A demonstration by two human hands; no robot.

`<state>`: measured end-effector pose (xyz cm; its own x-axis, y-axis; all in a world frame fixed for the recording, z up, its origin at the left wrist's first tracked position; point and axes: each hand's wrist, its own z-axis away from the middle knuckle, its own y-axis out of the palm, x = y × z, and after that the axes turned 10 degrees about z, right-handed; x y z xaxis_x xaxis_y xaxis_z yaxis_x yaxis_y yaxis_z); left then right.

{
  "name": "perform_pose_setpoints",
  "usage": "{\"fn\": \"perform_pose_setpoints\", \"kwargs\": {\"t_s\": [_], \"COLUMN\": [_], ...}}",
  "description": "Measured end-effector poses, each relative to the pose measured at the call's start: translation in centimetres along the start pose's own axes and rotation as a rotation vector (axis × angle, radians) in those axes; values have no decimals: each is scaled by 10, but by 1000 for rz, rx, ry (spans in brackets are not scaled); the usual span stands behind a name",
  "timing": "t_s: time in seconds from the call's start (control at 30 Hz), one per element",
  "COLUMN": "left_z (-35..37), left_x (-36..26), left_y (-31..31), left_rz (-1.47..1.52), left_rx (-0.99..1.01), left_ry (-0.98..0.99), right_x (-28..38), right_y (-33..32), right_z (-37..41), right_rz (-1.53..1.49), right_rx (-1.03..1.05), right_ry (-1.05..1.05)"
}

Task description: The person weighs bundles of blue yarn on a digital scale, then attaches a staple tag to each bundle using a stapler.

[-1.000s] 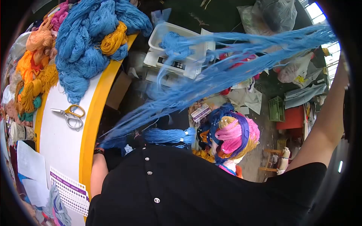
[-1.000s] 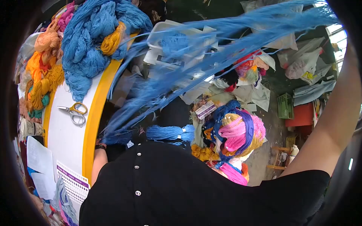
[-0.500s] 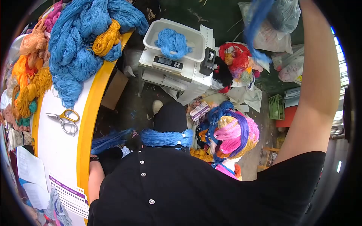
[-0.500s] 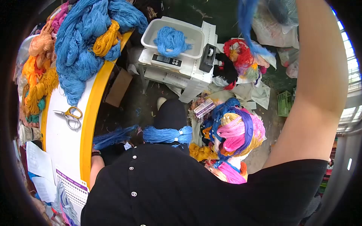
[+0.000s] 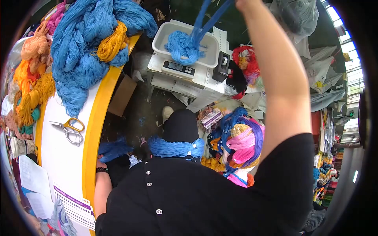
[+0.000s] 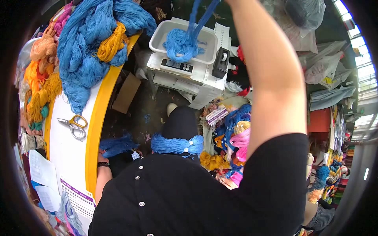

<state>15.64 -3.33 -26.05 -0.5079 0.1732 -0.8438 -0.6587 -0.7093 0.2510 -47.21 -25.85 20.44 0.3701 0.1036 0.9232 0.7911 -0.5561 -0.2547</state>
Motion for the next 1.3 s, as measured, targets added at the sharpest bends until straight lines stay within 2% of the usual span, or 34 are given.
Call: {"fn": "perform_pose_setpoints", "kwargs": {"t_s": [0.03,0.07,0.1,0.13,0.17,0.2,0.27,0.33,0.4,0.5,0.63,0.7,0.77,0.97,1.3], "left_z": [5,3,0,-2,1,10,17,22,16,11,13,11,12,14,17], "left_x": [-2,-1,-1,1,0,-4,-10,-13,-8,-5,-4,-3,-3,0,-7], "left_y": [4,2,-1,-3,-1,7,16,17,13,13,17,15,14,14,14], "left_rz": [-18,-18,17,56,61,37,18,-44,-45,-55,-75,-55,51,9,65], "left_rx": [10,9,35,58,50,9,-32,56,51,62,61,44,95,154,128], "left_ry": [-10,-13,-72,-128,-126,-123,-120,-132,-152,-181,-217,-231,-333,-355,-478], "right_x": [-33,-69,-89,-130,-163,-177,-191,-198,-191,-179,-187,-195,-195,-186,-189], "right_y": [8,15,19,49,62,69,69,71,69,62,59,57,55,43,40], "right_z": [-3,-5,10,72,94,126,163,201,227,255,285,288,287,276,265], "right_rz": [-101,109,595,678,846,864,1050,976,991,892,753,760,763,811,784], "right_rx": [79,71,55,213,82,74,255,56,34,-140,-159,-166,-168,-176,-140], "right_ry": [-28,-221,-249,-272,-563,-592,-615,-806,-774,-570,-416,-400,-390,-436,-461]}}
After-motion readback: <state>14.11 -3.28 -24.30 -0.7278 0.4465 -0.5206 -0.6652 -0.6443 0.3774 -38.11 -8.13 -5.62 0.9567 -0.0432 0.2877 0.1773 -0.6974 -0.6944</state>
